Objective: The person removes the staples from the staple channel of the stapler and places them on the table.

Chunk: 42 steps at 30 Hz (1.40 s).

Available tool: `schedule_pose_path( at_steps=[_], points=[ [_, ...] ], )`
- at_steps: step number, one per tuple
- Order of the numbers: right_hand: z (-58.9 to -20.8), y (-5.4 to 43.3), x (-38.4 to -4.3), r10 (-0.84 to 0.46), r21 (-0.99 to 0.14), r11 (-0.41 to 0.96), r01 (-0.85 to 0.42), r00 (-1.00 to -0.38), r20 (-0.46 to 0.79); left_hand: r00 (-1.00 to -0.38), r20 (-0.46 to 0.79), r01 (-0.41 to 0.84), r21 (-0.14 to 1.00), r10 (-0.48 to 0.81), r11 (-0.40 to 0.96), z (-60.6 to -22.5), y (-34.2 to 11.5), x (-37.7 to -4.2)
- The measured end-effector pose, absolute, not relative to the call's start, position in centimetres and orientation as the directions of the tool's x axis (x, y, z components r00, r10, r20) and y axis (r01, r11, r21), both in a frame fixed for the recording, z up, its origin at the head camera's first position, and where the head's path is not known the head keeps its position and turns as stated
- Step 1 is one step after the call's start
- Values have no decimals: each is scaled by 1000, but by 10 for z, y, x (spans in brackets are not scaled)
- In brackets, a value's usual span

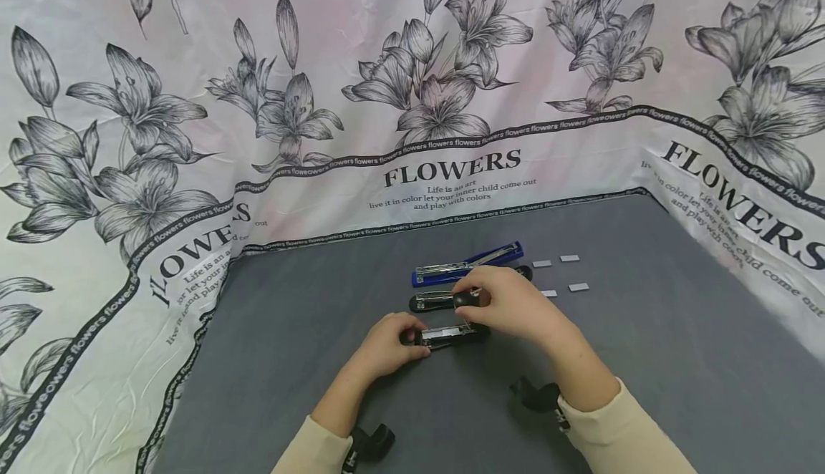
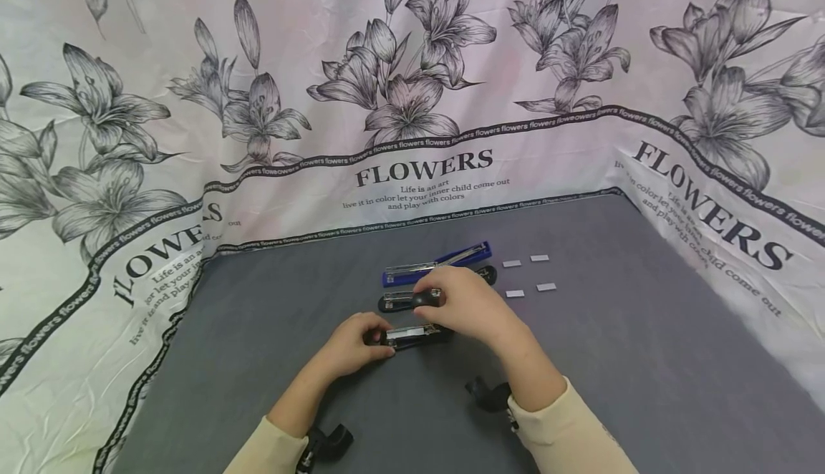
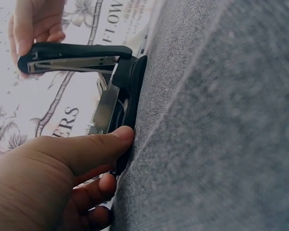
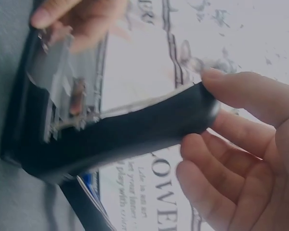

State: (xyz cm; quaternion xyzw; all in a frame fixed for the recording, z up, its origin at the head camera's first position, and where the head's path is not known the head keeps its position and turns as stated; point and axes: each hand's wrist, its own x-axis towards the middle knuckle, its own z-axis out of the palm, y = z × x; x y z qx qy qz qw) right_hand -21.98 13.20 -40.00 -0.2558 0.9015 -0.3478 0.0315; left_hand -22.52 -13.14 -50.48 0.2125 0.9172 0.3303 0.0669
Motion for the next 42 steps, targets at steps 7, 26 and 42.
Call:
schedule_pose_path(
  at_steps=[7, 26, 42],
  points=[
    [-391, 149, -221, -462, -664, 635, -395, -883, 84, -896, 43, 369, 624, 441, 689, -508, -133, -225],
    [-376, 189, -219, -406, -708, 660, -250, -912, -57, -896, 44, 369, 626, 441, 687, -508, -133, -224],
    [-382, 216, -226, -396, -630, 740, -234, -909, -127, -900, 30, 355, 630, 436, 690, -507, -132, -224]
  ],
)
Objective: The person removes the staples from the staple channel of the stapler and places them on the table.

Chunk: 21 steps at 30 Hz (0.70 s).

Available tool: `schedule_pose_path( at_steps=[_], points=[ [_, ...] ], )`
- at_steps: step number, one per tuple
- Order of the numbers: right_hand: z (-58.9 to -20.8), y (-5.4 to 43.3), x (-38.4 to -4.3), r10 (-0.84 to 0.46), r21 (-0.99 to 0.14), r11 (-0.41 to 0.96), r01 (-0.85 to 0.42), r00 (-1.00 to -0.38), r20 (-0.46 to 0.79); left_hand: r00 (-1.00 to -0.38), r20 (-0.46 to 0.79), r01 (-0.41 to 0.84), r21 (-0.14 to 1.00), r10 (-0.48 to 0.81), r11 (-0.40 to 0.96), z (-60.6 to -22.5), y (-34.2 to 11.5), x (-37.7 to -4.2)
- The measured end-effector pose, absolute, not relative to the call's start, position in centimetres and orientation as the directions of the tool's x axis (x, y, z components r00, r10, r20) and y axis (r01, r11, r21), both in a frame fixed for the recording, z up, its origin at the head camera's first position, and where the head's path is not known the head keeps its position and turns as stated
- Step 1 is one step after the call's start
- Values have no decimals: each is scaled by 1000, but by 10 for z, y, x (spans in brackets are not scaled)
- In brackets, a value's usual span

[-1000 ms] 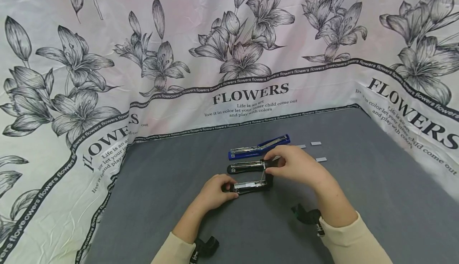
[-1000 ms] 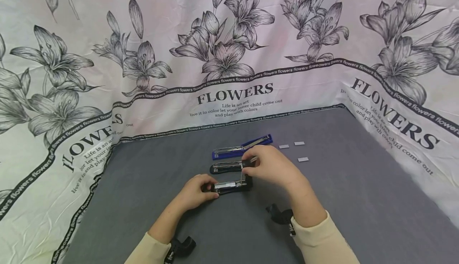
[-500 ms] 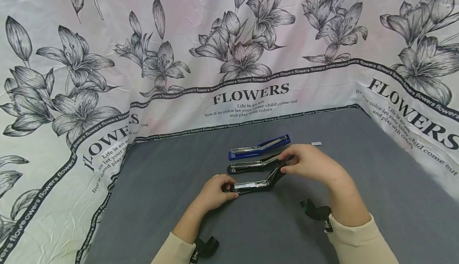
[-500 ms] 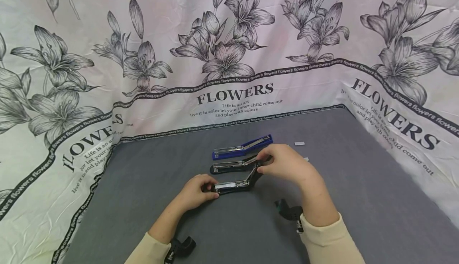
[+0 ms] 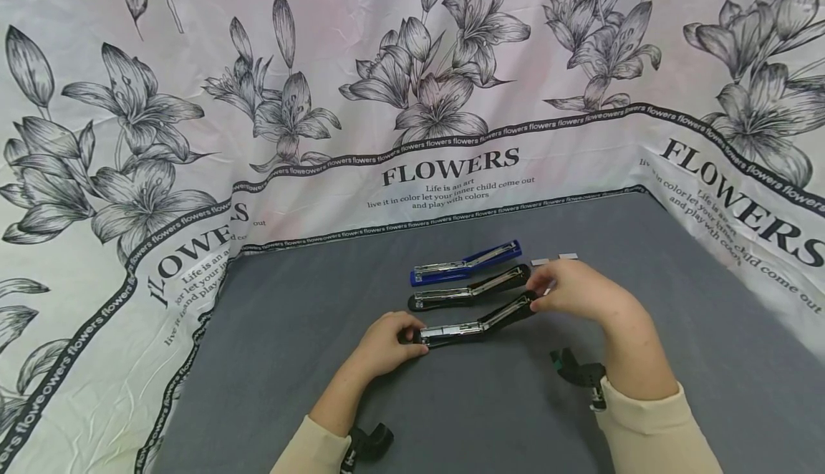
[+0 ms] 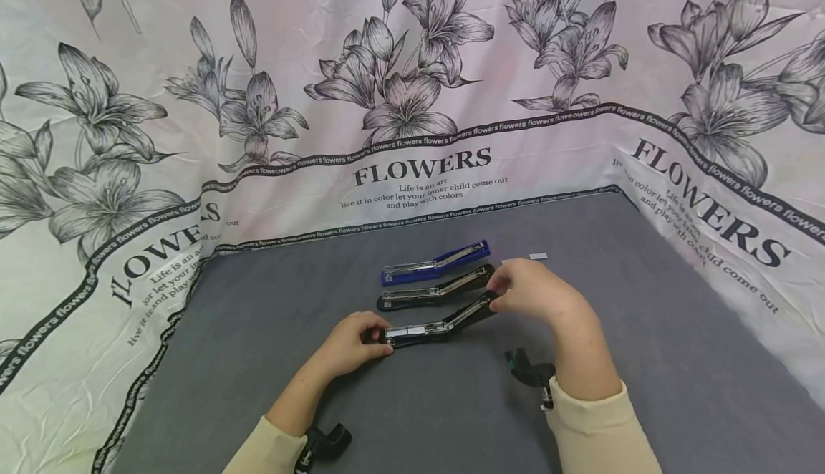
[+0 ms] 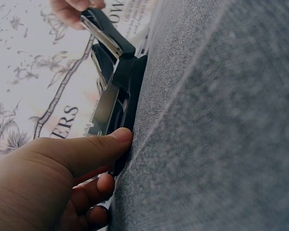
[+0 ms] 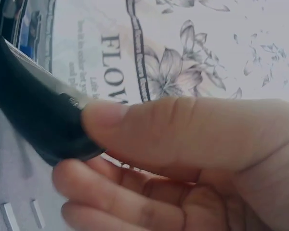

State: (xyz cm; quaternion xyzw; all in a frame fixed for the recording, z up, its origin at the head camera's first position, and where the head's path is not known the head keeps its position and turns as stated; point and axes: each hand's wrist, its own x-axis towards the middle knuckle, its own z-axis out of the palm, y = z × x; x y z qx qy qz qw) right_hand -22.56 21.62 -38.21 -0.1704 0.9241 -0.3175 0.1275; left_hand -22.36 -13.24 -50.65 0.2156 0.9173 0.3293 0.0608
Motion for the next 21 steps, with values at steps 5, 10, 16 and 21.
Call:
schedule_pose_path(
  at_steps=[5, 10, 16, 21],
  points=[
    [-386, 223, -227, -377, -644, 745, -172, -905, -195, -898, 32, 359, 629, 439, 689, -506, -133, -223],
    [-391, 227, -230, -357, -675, 730, -109, -903, -240, -891, 40, 374, 628, 451, 683, -506, -134, -223],
    [-394, 228, -232, -364, -685, 721, -106, -899, -244, -890, 46, 380, 625, 453, 682, -507, -135, -223],
    [-389, 225, -230, -368, -671, 727, -146, -908, -200, -895, 46, 374, 621, 445, 689, -507, -134, -223]
  ],
)
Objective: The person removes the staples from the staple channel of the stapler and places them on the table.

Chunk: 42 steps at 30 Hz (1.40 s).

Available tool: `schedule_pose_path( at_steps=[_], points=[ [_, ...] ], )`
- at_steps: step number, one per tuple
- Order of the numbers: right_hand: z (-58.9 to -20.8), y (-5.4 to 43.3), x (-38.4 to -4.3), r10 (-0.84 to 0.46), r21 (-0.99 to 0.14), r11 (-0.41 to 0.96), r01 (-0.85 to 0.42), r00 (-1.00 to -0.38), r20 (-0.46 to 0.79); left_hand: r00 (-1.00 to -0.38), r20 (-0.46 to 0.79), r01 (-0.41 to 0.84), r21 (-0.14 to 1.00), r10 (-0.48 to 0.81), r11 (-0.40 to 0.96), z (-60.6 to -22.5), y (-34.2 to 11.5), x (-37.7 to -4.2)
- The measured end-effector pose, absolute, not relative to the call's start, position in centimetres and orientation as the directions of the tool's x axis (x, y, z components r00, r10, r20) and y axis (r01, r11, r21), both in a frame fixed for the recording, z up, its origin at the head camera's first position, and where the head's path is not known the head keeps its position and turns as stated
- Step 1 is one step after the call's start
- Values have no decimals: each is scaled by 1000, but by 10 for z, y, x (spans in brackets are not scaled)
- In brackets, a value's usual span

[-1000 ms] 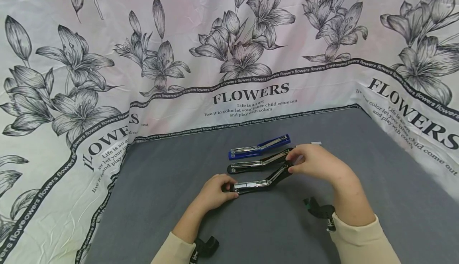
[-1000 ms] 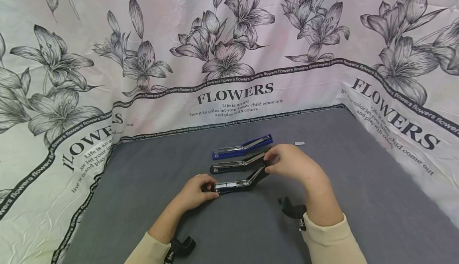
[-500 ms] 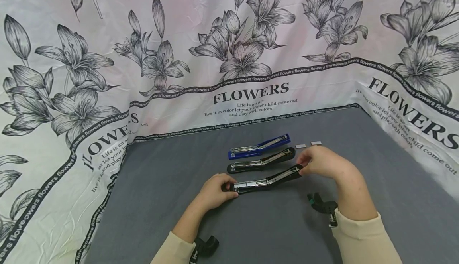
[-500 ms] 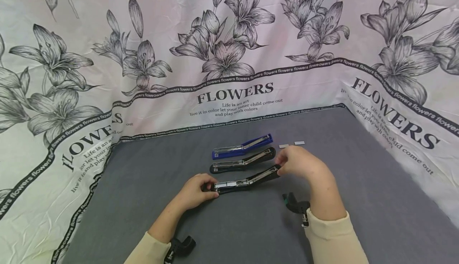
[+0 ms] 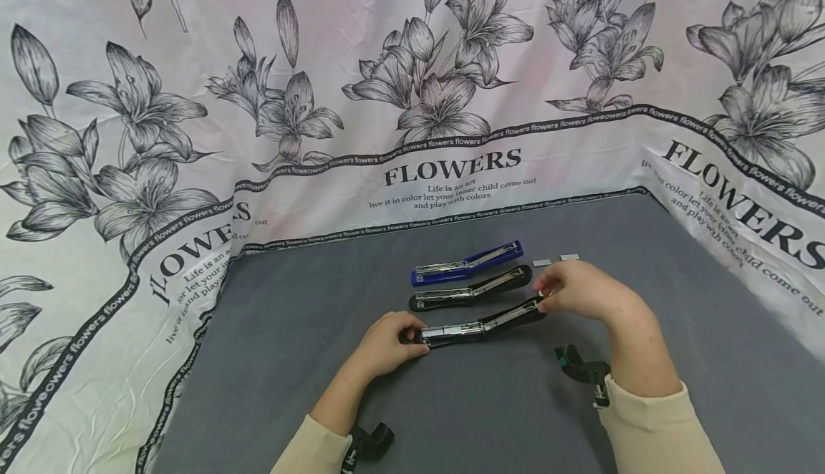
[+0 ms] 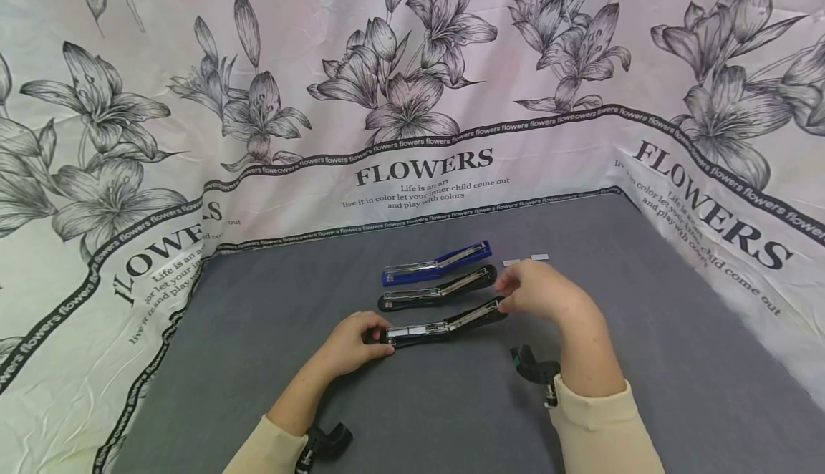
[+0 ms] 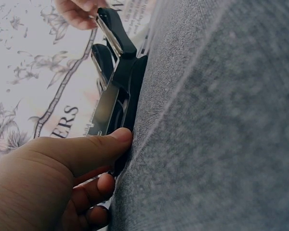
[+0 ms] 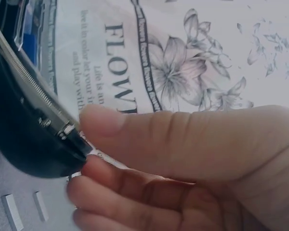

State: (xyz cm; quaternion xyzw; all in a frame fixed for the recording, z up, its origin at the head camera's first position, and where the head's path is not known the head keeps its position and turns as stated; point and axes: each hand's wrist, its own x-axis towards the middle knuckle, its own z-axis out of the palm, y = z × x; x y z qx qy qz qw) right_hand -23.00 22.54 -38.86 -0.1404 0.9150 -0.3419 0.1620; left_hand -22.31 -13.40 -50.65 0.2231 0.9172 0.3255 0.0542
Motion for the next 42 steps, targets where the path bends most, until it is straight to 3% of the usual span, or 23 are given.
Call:
schedule_pose_path(
  at_steps=[13, 23, 33, 42],
  points=[
    [-380, 195, -224, -373, -691, 681, -242, -927, -43, -902, 47, 365, 617, 430, 698, -506, -133, -223],
    [-396, 159, -224, -457, -689, 657, -305, -889, -42, -902, 50, 365, 621, 429, 694, -506, -133, -223],
    [-421, 124, -222, -535, -587, 702, -404, -843, -60, -905, 55, 358, 635, 423, 684, -506, -134, -224],
    [-436, 108, -219, -487, -458, 800, -388, -865, -117, -906, 62, 359, 637, 419, 682, -506, -134, -225]
  ],
)
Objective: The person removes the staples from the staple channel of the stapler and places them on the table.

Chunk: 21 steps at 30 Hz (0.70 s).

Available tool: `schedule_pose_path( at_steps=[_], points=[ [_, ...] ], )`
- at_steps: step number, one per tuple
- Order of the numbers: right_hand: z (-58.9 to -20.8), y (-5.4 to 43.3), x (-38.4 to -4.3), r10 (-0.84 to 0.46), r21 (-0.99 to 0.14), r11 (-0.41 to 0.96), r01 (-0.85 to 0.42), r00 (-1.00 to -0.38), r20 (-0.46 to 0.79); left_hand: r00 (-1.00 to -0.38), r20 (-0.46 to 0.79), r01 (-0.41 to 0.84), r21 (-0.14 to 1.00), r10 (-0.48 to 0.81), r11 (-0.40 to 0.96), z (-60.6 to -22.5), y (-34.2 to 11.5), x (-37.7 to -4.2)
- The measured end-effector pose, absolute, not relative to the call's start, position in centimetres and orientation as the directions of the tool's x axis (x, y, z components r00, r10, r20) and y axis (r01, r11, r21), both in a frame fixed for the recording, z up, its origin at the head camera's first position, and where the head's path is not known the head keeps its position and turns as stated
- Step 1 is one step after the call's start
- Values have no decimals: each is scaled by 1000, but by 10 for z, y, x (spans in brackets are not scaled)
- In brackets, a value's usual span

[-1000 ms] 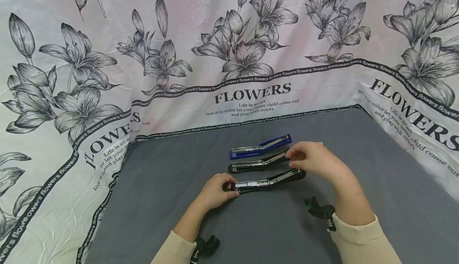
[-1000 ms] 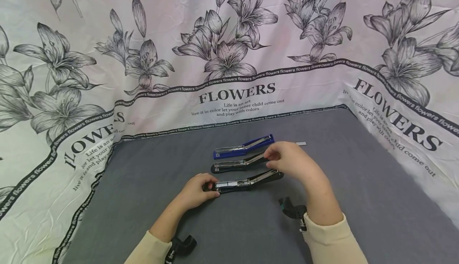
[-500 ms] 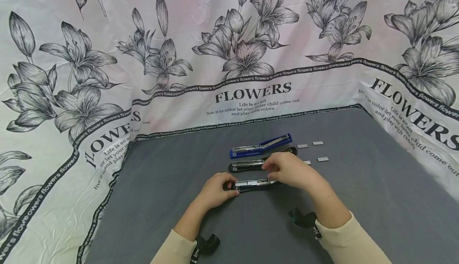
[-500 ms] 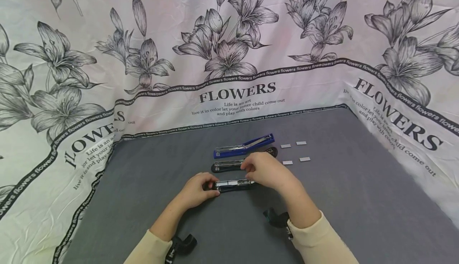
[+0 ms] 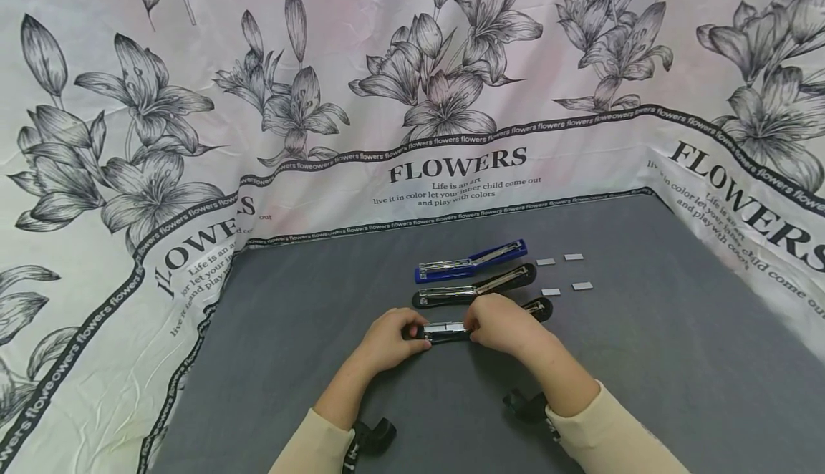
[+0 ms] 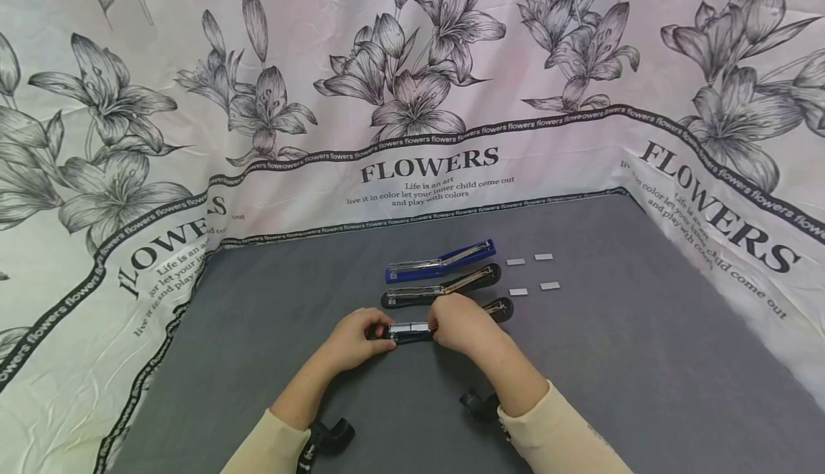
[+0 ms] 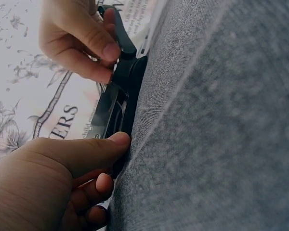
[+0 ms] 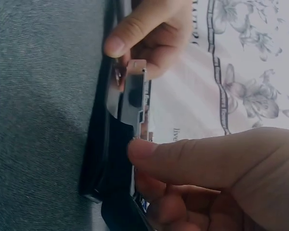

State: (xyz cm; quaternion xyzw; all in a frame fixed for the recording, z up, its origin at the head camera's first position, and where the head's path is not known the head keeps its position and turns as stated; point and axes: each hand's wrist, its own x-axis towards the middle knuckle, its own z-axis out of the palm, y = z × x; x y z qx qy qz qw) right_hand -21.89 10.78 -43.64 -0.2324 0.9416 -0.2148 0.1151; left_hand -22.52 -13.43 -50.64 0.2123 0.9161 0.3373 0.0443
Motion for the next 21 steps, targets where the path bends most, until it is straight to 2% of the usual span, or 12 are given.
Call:
schedule_pose_path(
  at_steps=[11, 21],
  points=[
    [-441, 103, -218, -446, -433, 821, -373, -892, -77, -907, 59, 358, 632, 418, 687, -508, -134, -227],
    [-443, 97, -217, -406, -480, 814, -327, -911, -68, -909, 56, 350, 639, 412, 685, -508, -135, -226]
  ],
)
